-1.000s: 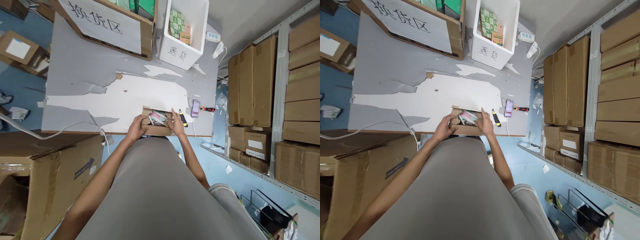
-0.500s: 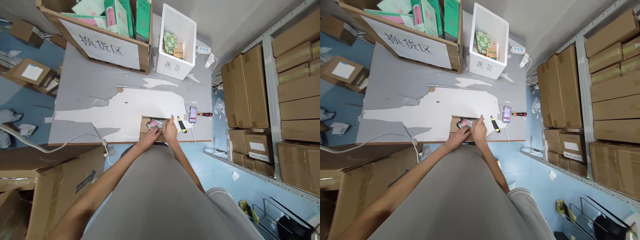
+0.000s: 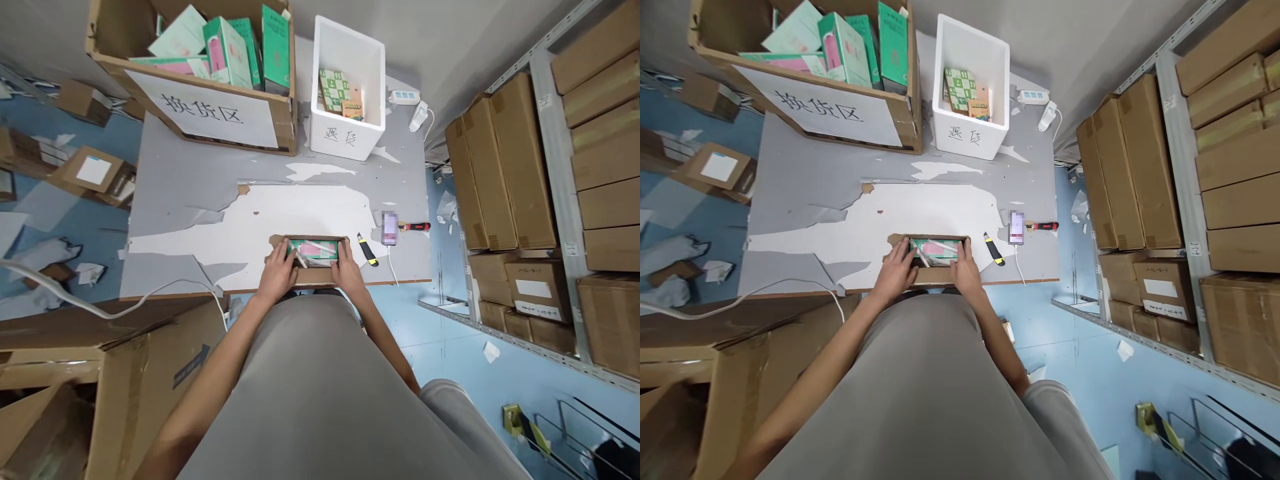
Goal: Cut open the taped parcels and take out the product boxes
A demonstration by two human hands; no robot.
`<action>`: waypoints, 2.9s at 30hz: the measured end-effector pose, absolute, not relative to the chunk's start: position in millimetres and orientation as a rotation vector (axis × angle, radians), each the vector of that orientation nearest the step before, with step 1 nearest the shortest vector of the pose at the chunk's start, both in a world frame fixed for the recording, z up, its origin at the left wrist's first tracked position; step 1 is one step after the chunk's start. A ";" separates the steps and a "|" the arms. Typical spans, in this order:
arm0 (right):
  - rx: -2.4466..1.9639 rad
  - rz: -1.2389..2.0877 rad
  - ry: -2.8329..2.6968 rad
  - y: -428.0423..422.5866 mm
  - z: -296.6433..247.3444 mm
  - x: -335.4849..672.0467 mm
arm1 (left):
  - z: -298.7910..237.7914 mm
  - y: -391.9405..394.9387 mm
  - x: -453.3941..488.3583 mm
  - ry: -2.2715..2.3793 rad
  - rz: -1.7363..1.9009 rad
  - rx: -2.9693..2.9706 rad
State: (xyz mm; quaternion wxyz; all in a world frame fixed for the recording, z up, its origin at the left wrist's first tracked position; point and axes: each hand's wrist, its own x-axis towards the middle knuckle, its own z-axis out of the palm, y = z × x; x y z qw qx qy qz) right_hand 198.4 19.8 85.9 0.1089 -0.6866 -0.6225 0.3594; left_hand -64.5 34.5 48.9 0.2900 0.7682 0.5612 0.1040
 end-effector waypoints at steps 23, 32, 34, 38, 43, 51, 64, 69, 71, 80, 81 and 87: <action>-1.775 1.115 -1.986 26.9 50.9 202.7 | 45.7 76.5 11.4 1.262 0.015 2.185; -1.771 1.118 -1.979 25.7 48.1 203.9 | 35.4 85.5 23.1 1.331 -0.275 2.076; -1.773 1.123 -1.984 24.9 47.6 204.1 | 35.0 89.0 24.1 1.394 -0.325 2.037; -1.787 1.149 -1.995 26.7 47.1 204.8 | 35.4 98.5 35.8 1.499 -0.409 1.974; -1.770 1.193 -1.978 32.7 48.2 205.9 | 44.5 104.9 48.7 1.607 -0.436 1.933; -1.756 1.160 -1.745 40.3 49.8 223.2 | 81.5 98.1 35.6 1.646 -0.255 1.983; -1.520 0.684 -1.422 96.7 142.2 218.6 | 110.5 98.5 -3.8 1.496 0.792 1.532; -1.310 0.813 -1.371 139.6 213.1 221.5 | 141.9 87.8 -37.3 0.999 0.958 0.804; -1.235 0.883 -1.342 155.4 232.9 218.2 | 155.3 84.3 -46.0 0.837 0.993 0.619; -1.182 0.871 -1.454 178.0 266.2 184.9 | 191.1 82.1 -60.2 0.884 1.171 0.559; -1.194 0.852 -1.467 176.9 268.2 181.7 | 193.9 81.7 -62.0 0.918 1.184 0.590; -1.284 0.896 -1.373 171.8 278.6 163.5 | 207.1 81.9 -69.0 1.168 1.387 1.014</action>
